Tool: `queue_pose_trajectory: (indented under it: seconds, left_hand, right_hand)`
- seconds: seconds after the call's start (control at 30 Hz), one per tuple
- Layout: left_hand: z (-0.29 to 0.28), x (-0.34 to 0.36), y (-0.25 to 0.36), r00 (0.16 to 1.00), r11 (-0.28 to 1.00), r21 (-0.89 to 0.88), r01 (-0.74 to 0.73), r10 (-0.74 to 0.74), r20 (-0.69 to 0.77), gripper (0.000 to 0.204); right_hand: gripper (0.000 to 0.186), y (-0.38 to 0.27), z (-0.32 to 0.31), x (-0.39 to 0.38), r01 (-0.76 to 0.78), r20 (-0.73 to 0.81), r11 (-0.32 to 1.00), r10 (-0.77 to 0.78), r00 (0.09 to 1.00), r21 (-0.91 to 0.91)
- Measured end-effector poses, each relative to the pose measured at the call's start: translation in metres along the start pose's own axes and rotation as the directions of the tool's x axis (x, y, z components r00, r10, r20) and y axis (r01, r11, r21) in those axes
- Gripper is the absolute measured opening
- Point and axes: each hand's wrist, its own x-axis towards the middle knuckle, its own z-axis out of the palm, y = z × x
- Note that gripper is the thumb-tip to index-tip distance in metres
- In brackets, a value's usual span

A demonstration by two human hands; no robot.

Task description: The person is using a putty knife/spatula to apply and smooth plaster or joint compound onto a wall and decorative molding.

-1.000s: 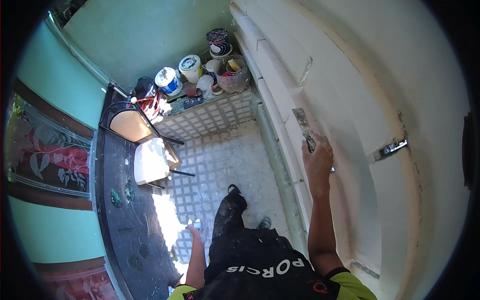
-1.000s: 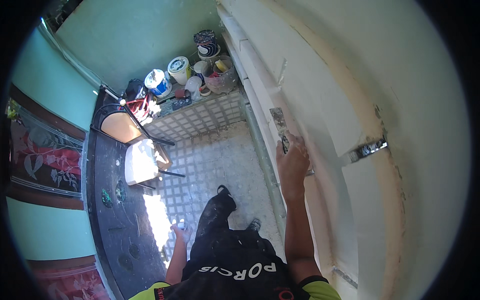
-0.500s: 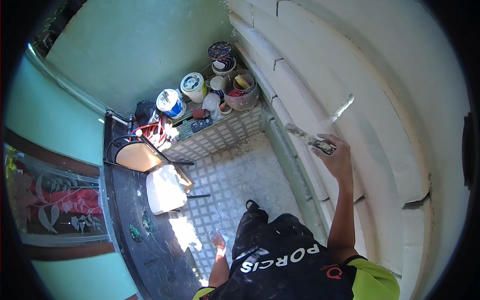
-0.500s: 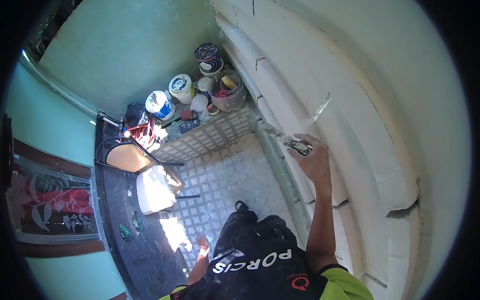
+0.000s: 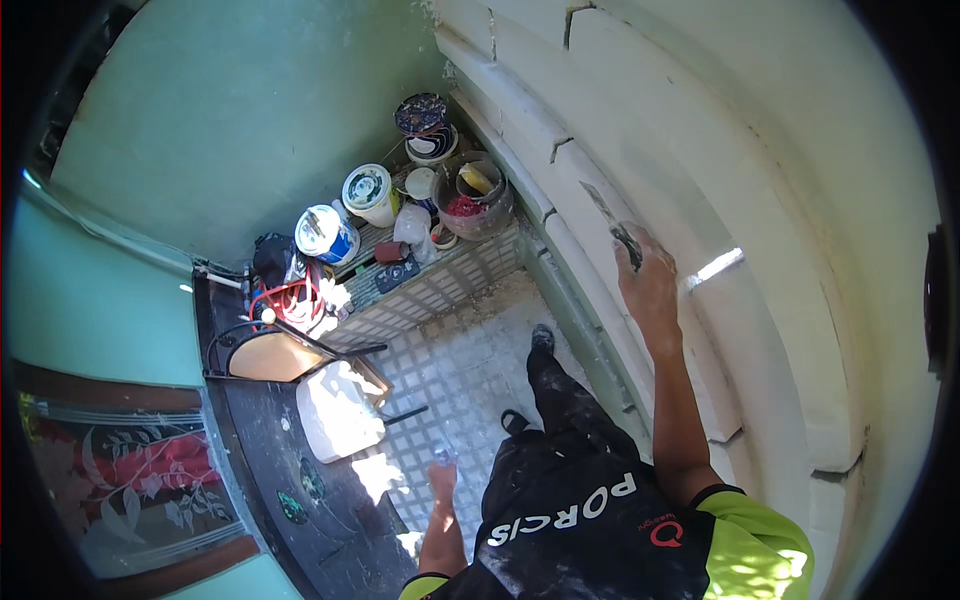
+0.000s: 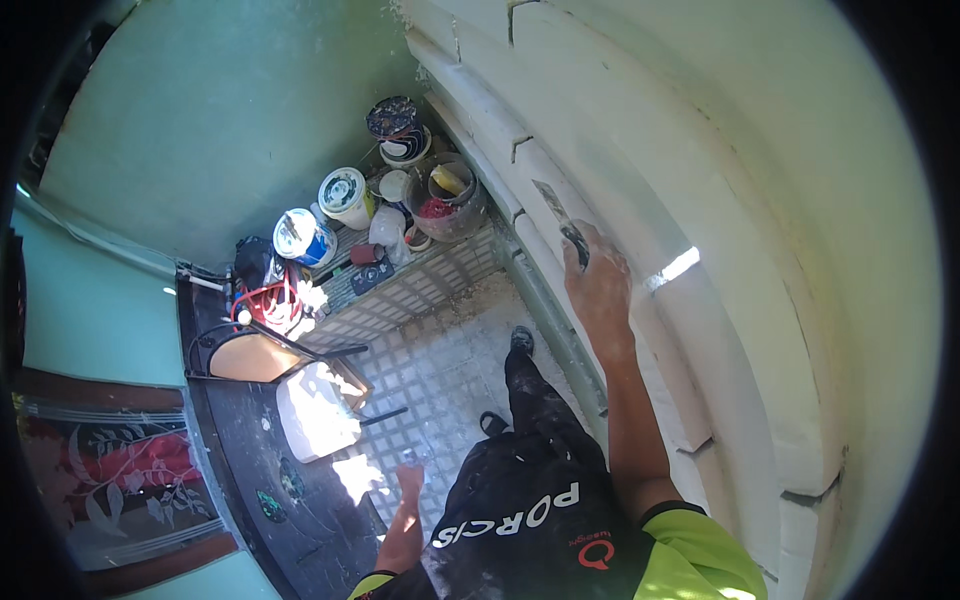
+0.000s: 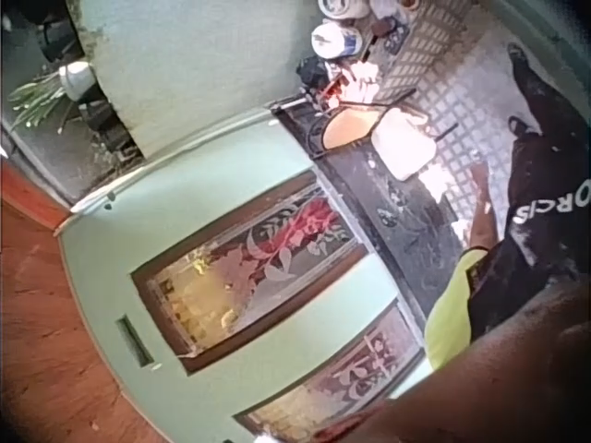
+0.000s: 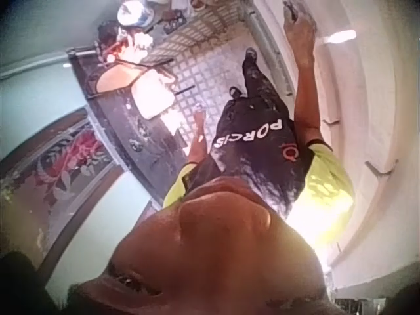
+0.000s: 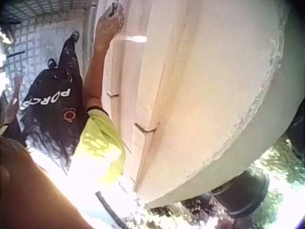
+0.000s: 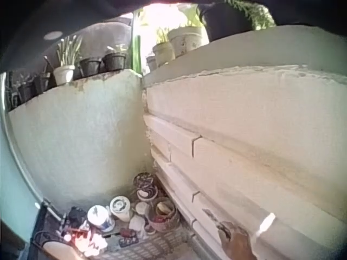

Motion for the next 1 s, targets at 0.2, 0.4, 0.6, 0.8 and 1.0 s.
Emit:
queue_pose_trajectory:
  seconds: [0.2,0.4,0.6,0.8,1.0]
  left_hand:
    - [-0.037,-0.005,0.075,0.997,0.957,-0.281,0.079,-0.071,0.035,0.046]
    - [-0.045,0.031,0.121,0.987,0.944,-0.298,0.142,-0.158,-0.032,0.036]
    - [-0.094,0.124,0.253,0.995,0.688,-0.72,0.086,-0.092,0.031,0.02]
    - [-0.198,0.188,0.458,0.802,0.559,-0.774,-0.297,0.586,0.115,0.033]
    - [-0.273,0.216,0.613,0.021,0.028,-0.551,-0.834,1.0,0.019,0.057]
  right_hand:
    - [0.034,0.001,0.043,0.074,-0.178,0.093,0.98,0.17,0.981,0.088]
    - [0.034,-0.005,0.065,0.11,-0.171,0.099,0.984,0.175,0.979,-0.052]
    - [0.049,-0.006,0.068,0.111,-0.225,0.253,0.967,0.249,0.935,-0.117]
    - [0.06,-0.046,0.063,0.128,-0.693,0.526,0.635,0.482,0.7,0.341]
    - [0.051,-0.056,0.14,0.108,-0.621,0.166,0.598,0.639,0.751,0.507]
